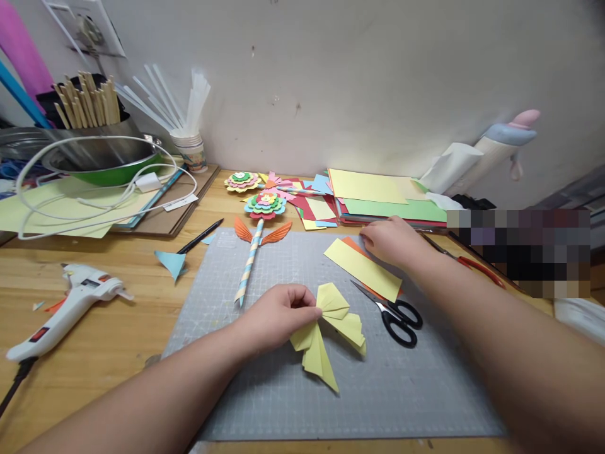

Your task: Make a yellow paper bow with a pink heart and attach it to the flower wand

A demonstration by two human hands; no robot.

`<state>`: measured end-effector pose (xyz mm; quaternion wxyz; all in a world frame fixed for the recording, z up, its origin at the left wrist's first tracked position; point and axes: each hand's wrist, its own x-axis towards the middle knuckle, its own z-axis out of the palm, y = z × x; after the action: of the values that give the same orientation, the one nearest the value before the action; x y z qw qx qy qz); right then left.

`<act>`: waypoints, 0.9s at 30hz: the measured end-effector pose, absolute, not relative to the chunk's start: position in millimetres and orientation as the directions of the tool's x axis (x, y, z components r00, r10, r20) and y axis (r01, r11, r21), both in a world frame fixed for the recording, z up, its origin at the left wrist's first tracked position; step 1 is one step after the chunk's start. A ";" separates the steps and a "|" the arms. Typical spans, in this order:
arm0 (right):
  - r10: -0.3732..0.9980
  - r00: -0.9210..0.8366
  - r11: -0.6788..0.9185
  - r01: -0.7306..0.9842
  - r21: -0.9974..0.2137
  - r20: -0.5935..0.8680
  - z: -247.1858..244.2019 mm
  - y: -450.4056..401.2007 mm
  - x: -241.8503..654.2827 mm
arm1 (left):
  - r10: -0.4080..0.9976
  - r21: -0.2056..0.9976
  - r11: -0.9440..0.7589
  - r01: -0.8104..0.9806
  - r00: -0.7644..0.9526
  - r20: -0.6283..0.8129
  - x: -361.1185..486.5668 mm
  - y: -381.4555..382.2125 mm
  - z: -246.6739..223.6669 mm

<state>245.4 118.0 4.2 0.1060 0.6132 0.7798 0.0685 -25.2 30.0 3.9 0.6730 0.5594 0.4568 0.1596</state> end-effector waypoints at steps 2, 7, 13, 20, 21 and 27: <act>0.967 -0.211 0.242 0.938 0.249 -0.145 4.1 125.8 247.5 | 0.724 0.899 0.322 0.298 0.534 -0.437 -25.1 30.4 3.1; 0.950 -0.154 0.227 0.938 0.262 -0.272 0.1 139.1 252.3 | 0.721 0.900 0.321 0.296 0.540 -0.435 -25.3 30.8 1.4; 0.957 -0.193 0.244 0.939 0.243 -0.216 0.3 135.6 253.1 | 0.721 0.900 0.318 0.297 0.541 -0.433 -25.3 30.7 3.3; 0.986 -0.166 0.159 0.962 0.222 0.010 -5.7 120.1 255.1 | 0.725 0.903 0.314 0.293 0.540 -0.427 -24.9 30.5 -0.2; 0.986 -0.162 0.151 0.964 0.219 0.034 -7.1 118.8 255.5 | 0.726 0.904 0.312 0.292 0.540 -0.425 -24.9 30.5 -0.9; 0.980 -0.147 0.119 0.973 0.199 0.132 -14.5 120.9 261.5 | 0.727 0.908 0.304 0.288 0.546 -0.417 -25.4 30.4 -1.8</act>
<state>261.5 120.9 -14.5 0.0160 0.6529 0.7478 0.1191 -25.4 30.4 -1.8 0.6721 0.5667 0.4477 0.1631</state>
